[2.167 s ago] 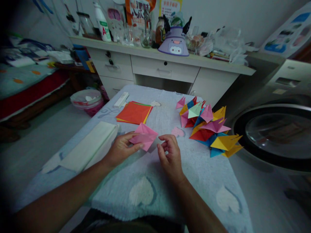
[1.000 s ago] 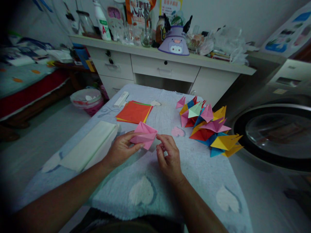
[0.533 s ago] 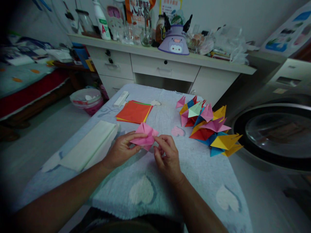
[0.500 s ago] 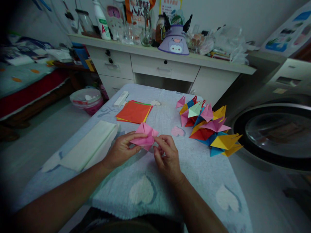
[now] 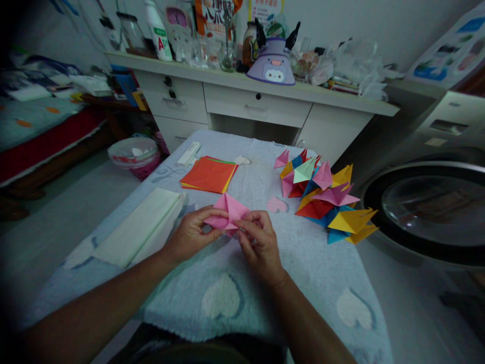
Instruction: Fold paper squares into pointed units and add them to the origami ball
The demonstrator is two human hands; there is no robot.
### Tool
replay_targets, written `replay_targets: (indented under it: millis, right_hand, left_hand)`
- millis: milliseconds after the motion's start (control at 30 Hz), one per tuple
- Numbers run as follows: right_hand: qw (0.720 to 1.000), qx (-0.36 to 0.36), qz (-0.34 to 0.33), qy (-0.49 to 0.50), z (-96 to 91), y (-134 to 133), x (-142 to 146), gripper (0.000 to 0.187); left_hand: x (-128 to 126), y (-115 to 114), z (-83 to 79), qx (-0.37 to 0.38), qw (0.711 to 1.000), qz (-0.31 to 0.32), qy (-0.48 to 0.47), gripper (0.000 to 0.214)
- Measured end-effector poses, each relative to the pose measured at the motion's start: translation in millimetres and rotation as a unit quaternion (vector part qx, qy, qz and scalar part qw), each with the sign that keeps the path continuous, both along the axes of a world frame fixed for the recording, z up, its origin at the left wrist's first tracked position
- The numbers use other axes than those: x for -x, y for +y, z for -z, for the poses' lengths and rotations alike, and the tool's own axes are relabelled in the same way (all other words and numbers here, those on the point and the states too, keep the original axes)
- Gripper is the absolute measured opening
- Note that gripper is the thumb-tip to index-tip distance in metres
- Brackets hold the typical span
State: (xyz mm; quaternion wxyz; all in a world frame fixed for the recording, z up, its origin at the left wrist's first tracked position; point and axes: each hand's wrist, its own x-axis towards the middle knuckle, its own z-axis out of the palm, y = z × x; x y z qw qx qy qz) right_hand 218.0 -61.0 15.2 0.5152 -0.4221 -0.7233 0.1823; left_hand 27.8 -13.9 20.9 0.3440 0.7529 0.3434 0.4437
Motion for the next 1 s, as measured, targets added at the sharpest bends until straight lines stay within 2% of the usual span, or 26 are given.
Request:
replay_targets:
  millis: [200, 400, 500, 600, 667, 700, 833, 900, 1000]
  right_hand:
    - [1.0, 0.017, -0.01, 0.007, -4.3, 1.4, 0.3, 0.024]
    - [0.998, 0.065, 0.004, 0.024, -2.1, 1.1, 1.9, 0.011]
    - [0.992, 0.099, 0.044, 0.061, 3.1, 1.3, 2.0, 0.024]
    - [0.988, 0.098, 0.088, 0.077, 5.6, 2.5, 1.4, 0.049]
    - [0.986, 0.117, 0.071, 0.099, 5.2, 3.7, 0.7, 0.057]
    - [0.983, 0.141, 0.046, 0.111, 4.6, 4.3, 0.3, 0.054]
    - [0.961, 0.244, -0.049, 0.122, 1.9, 5.6, -0.7, 0.019]
    - [0.957, 0.258, -0.054, 0.123, 1.6, 5.6, -0.7, 0.02]
    - [0.954, 0.26, -0.048, 0.14, 3.2, 5.4, -0.7, 0.022]
  left_hand:
    - [-0.7, -2.7, 1.3, 0.021, 0.999, -0.025, 0.003, 0.032]
    - [-5.0, -5.7, 0.7, 0.044, 0.998, -0.039, -0.027, 0.023]
    - [-6.6, -6.8, 2.5, 0.063, 0.996, -0.042, -0.057, 0.033]
    - [-6.5, -8.6, 2.4, 0.099, 0.993, -0.025, -0.061, 0.06]
    - [-6.4, -10.1, 1.3, 0.115, 0.992, -0.018, -0.043, 0.073]
    - [-6.6, -10.9, 0.7, 0.116, 0.993, -0.018, -0.032, 0.077]
    - [-8.5, -13.1, -1.1, 0.111, 0.994, -0.009, 0.001, 0.082]
    - [-9.8, -12.7, -1.9, 0.124, 0.992, -0.002, -0.009, 0.083]
    - [-11.0, -9.5, -2.4, 0.191, 0.978, 0.02, -0.086, 0.087]
